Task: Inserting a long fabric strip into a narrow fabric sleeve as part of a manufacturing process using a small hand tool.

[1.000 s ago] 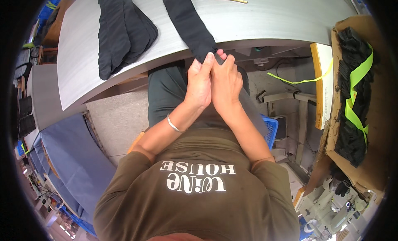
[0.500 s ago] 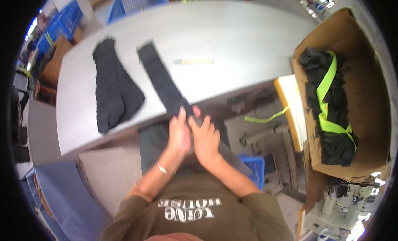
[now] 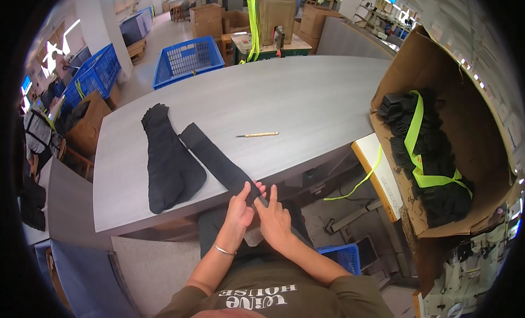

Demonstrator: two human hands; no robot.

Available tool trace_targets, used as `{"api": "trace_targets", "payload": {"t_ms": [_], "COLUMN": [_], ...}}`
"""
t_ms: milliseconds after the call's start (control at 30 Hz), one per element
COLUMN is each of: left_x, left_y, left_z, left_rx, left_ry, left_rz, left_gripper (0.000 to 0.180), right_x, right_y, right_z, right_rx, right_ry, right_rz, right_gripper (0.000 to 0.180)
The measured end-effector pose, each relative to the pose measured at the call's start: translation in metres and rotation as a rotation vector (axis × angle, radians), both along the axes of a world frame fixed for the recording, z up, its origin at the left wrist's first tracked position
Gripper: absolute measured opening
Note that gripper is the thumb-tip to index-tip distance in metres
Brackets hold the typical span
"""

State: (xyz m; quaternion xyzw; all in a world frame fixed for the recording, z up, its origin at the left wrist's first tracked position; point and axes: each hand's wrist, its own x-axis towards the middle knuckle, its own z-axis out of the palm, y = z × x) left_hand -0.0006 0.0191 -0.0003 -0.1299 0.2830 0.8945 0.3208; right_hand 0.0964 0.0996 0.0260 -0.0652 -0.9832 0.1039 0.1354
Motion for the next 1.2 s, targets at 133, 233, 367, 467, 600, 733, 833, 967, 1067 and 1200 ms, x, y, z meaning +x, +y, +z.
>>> {"api": "trace_targets", "payload": {"t_ms": [133, 233, 367, 467, 600, 733, 833, 967, 1067, 1200], "left_x": [0.009, 0.024, 0.008, -0.003, 0.004, 0.021, 0.012, -0.01, -0.008, 0.03], "left_y": [0.003, 0.012, 0.009, 0.001, 0.002, 0.005, -0.003, -0.004, -0.002, 0.016], "left_z": [-0.003, -0.006, -0.01, -0.011, -0.006, -0.011, -0.002, -0.003, -0.002, -0.014], "left_rx": [-0.053, -0.005, 0.125, 0.055, -0.019, 0.0, 0.017, 0.017, 0.034, 0.029], "left_ry": [0.058, 0.077, 0.044, 0.001, 0.027, 0.061, 0.083, 0.054, 0.004, 0.063], "left_rz": [0.129, 0.052, -0.053, -0.023, 0.027, -0.02, -0.083, -0.041, -0.025, 0.04], "left_gripper": [0.03, 0.023, 0.036, 0.037, 0.036, 0.035, 0.035, 0.033, 0.033, 0.026], "right_x": [-0.003, -0.034, -0.033, -0.021, -0.011, -0.031, -0.035, -0.013, 0.005, -0.003], "right_y": [-0.01, -0.004, 0.005, -0.007, -0.01, 0.0, -0.004, -0.008, -0.009, 0.001], "right_z": [-0.008, -0.029, -0.016, 0.005, -0.001, -0.028, -0.002, 0.02, 0.015, -0.013], "right_rx": [0.34, 0.315, 0.012, 0.048, 0.044, 0.046, -0.006, 0.025, 0.039, 0.024], "right_ry": [-0.13, -0.174, -0.15, -0.116, -0.247, -0.181, -0.256, -0.262, -0.169, -0.203], "right_rz": [-0.086, -0.181, -0.061, 0.004, 0.002, -0.076, -0.089, 0.029, 0.035, -0.083], "right_gripper": [0.062, 0.038, 0.032, 0.057, 0.056, 0.038, 0.035, 0.048, 0.055, 0.037]}}
